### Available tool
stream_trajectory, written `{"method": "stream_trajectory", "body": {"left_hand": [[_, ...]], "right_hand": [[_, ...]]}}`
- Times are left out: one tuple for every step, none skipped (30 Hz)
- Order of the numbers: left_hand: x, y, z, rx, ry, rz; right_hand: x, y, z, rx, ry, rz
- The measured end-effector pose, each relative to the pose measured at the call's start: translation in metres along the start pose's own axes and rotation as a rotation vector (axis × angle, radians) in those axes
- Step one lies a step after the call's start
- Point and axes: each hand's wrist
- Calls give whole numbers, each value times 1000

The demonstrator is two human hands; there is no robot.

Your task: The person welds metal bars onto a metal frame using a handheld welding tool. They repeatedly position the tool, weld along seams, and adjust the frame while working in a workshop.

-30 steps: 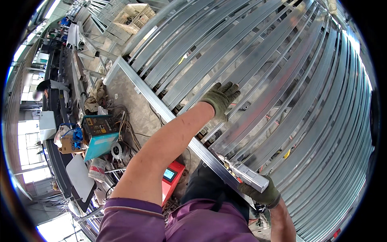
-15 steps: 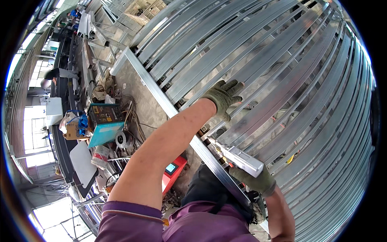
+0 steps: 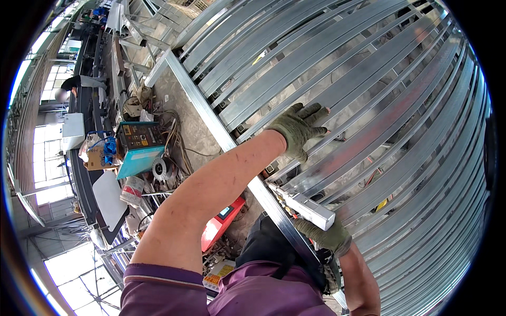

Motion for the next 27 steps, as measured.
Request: {"method": "stream_trajectory", "body": {"left_hand": [[-1,0,-1,1,-2,-2],[-2,-1,-1,-3,9,-2],[-4,-1,-1,-6,19,-1],[-5,-2,-1,-8,28,0],[-7,-2,-1,-10,32,-3],[-7,-3,-1,-14,36,-7],[-8,-3,-1,-18,39,-11],[-8,-3,-1,-15,35,-12],[-7,-3,-1,-14,31,-11],[-6,-3,0,-12,27,-11],[-5,-2,0,-9,21,-11],[-4,-2,0,-8,17,-10],[-3,-2,0,-7,12,-10],[-3,-1,-1,-7,11,-9],[-3,-2,-1,-4,9,-8],[-3,-2,-1,-2,8,-6],[-3,-2,0,-2,10,-5],[-4,-2,0,-4,12,-5],[-4,-2,0,-6,13,-5],[-4,-2,-1,-4,9,-8],[-3,-1,0,-3,8,-11],[-3,-1,0,-1,6,-14],[-2,-1,1,-4,7,-18],[-2,-1,1,-5,6,-22],[-1,-1,2,-7,4,-26],[-1,-1,2,-10,1,-28],[0,-1,2,-13,-1,-30]], "right_hand": [[1,4,1,43,9,8],[1,6,2,85,18,16],[1,6,2,102,22,24],[1,5,1,119,26,33],[1,5,1,137,30,42],[1,7,1,139,32,31],[1,10,2,141,34,21],[1,12,2,144,35,11],[1,11,2,145,39,13],[1,9,2,147,42,14],[1,8,1,149,45,16],[1,7,1,143,44,7],[1,6,1,137,42,-1],[1,5,0,130,40,-10],[2,2,0,133,39,4],[3,-2,-1,136,37,18],[3,-4,-1,138,36,32],[3,-3,-1,137,35,29],[3,0,-1,136,34,27],[3,1,0,135,33,24],[3,1,-1,136,33,23],[3,0,-1,137,33,22],[2,-1,-2,138,32,22],[2,-2,-2,138,35,17],[2,-3,-2,138,38,12],[2,-4,-3,139,40,8],[2,-2,-3,152,42,6]]}}
Point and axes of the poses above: each hand's wrist, its own z-axis towards the middle knuckle, its own x-axis out of the palm, y = z × x, and after that the axes turned 1 degree about -x, right-handed
